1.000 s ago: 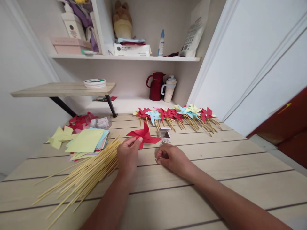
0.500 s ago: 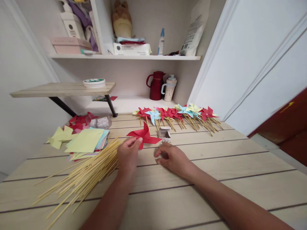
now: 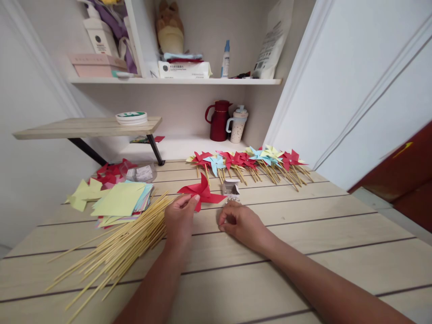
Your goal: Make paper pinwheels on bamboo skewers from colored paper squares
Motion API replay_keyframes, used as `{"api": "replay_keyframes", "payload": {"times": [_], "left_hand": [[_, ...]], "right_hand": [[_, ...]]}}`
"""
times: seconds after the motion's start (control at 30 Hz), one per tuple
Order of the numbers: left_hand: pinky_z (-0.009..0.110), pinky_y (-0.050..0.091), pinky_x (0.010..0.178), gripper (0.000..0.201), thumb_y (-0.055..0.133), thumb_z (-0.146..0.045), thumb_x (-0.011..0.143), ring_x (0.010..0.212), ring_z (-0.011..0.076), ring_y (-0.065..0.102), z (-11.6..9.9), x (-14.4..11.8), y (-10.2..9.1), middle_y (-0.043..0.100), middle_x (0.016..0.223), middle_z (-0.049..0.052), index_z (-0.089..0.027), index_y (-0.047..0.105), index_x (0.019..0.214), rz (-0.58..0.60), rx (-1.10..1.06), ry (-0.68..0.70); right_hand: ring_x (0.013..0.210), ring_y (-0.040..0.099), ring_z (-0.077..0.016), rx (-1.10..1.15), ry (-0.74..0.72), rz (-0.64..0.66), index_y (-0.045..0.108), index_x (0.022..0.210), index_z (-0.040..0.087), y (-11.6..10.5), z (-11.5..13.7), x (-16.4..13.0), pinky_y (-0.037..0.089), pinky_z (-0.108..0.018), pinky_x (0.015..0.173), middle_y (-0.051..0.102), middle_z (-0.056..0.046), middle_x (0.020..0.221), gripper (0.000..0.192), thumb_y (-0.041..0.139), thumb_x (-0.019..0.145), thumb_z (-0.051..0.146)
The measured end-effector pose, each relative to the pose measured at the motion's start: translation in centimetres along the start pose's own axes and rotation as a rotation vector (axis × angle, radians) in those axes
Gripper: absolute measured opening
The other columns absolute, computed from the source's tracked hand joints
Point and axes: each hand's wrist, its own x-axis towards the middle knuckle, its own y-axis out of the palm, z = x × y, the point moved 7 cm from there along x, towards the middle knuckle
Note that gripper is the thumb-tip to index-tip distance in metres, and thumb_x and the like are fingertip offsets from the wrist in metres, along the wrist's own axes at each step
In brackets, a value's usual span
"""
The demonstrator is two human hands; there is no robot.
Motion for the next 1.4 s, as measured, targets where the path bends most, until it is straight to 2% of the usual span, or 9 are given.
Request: {"api": "replay_keyframes", "payload": {"times": [0.23, 0.37, 0.47, 0.6, 0.7, 0.87, 1.0, 1.2, 1.4], "left_hand": [[0.025, 0.046, 0.064, 0.023, 0.076, -0.037, 0.067, 0.067, 0.016, 0.06, -0.1, 0.0, -0.1, 0.071, 0.068, 0.0, -0.016, 0.078, 0.078, -0.015, 0.006, 0.004], [0.025, 0.045, 0.062, 0.019, 0.074, -0.035, 0.069, 0.064, 0.0159, 0.06, -0.3, -0.1, 0.0, 0.07, 0.066, 0.0, -0.017, 0.078, 0.075, -0.003, 0.022, 0.017], [0.025, 0.045, 0.062, 0.016, 0.074, -0.034, 0.069, 0.065, 0.0161, 0.06, -0.6, -0.2, 0.3, 0.07, 0.067, 0.001, -0.018, 0.077, 0.07, 0.028, 0.029, 0.059], [0.026, 0.046, 0.06, 0.016, 0.073, -0.034, 0.069, 0.064, 0.0169, 0.061, -1.1, -0.6, 0.7, 0.068, 0.066, 0.001, -0.018, 0.076, 0.068, 0.046, 0.015, 0.103], [0.027, 0.047, 0.062, 0.014, 0.073, -0.032, 0.069, 0.065, 0.0177, 0.062, -1.9, -1.1, 1.0, 0.069, 0.067, 0.002, -0.019, 0.076, 0.065, 0.056, 0.051, 0.167], [0.03, 0.049, 0.068, 0.013, 0.07, -0.031, 0.073, 0.07, 0.0188, 0.063, -3.2, -2.3, 1.7, 0.07, 0.072, 0.002, -0.021, 0.075, 0.066, 0.117, 0.103, 0.276], [0.03, 0.05, 0.071, 0.012, 0.07, -0.031, 0.075, 0.072, 0.019, 0.065, -3.9, -3.0, 1.9, 0.071, 0.075, 0.002, -0.022, 0.076, 0.069, 0.108, 0.127, 0.332], [0.028, 0.05, 0.067, 0.012, 0.07, -0.029, 0.077, 0.069, 0.0173, 0.065, -5.2, -4.1, 2.0, 0.07, 0.072, 0.001, -0.023, 0.074, 0.069, 0.094, 0.152, 0.45], [0.027, 0.049, 0.067, 0.01, 0.07, -0.026, 0.079, 0.069, 0.016, 0.065, -5.6, -4.7, 2.2, 0.069, 0.072, 0.0, -0.023, 0.074, 0.07, 0.089, 0.193, 0.514]], "right_hand": [[0.072, 0.059, -0.0147, 0.133, 0.014, -0.019, 0.07, 0.068, 0.02, -0.4, 0.4, -0.1, 0.042, -0.027, 0.069, 0.067, 0.0, 0.078, 0.015, 0.066, 0.074, 0.008], [0.074, 0.059, -0.0157, 0.283, -0.066, -0.098, 0.07, 0.07, 0.021, -2.5, 2.1, -0.3, 0.042, -0.027, 0.067, 0.068, -0.001, 0.079, 0.014, 0.065, 0.078, 0.012], [0.074, 0.058, -0.0168, 0.33, -0.078, -0.196, 0.071, 0.072, 0.022, -4.1, 2.5, -0.5, 0.042, -0.028, 0.065, 0.066, -0.002, 0.084, 0.01, 0.069, 0.082, 0.024], [0.094, 0.061, -0.0211, 0.365, -0.133, -0.292, 0.073, 0.073, 0.025, -5.4, 2.7, -0.8, 0.046, -0.033, 0.083, 0.064, -0.004, 0.097, 0.012, 0.072, 0.082, 0.032], [0.115, 0.056, -0.0247, 0.354, -0.188, -0.311, 0.074, 0.073, 0.026, -5.6, 3.2, -1.0, 0.042, -0.038, 0.099, 0.061, -0.005, 0.116, 0.012, 0.073, 0.082, 0.033], [0.127, 0.049, -0.0265, 0.316, -0.174, -0.291, 0.074, 0.072, 0.027, -5.5, 3.6, -1.2, 0.039, -0.039, 0.103, 0.057, -0.006, 0.128, 0.011, 0.072, 0.082, 0.03], [0.122, 0.052, -0.0266, 0.321, -0.17, -0.275, 0.073, 0.072, 0.025, -5.3, 3.6, -1.1, 0.04, -0.039, 0.102, 0.063, -0.006, 0.12, 0.012, 0.072, 0.083, 0.029], [0.093, 0.061, -0.0229, 0.311, -0.246, -0.272, 0.068, 0.072, 0.025, -5.5, 4.2, -1.0, 0.043, -0.038, 0.091, 0.07, -0.003, 0.087, 0.015, 0.069, 0.086, 0.03], [0.083, 0.061, -0.0204, 0.307, -0.228, -0.28, 0.066, 0.072, 0.024, -5.6, 4.1, -1.0, 0.044, -0.034, 0.082, 0.069, -0.001, 0.082, 0.016, 0.068, 0.087, 0.03]]}}
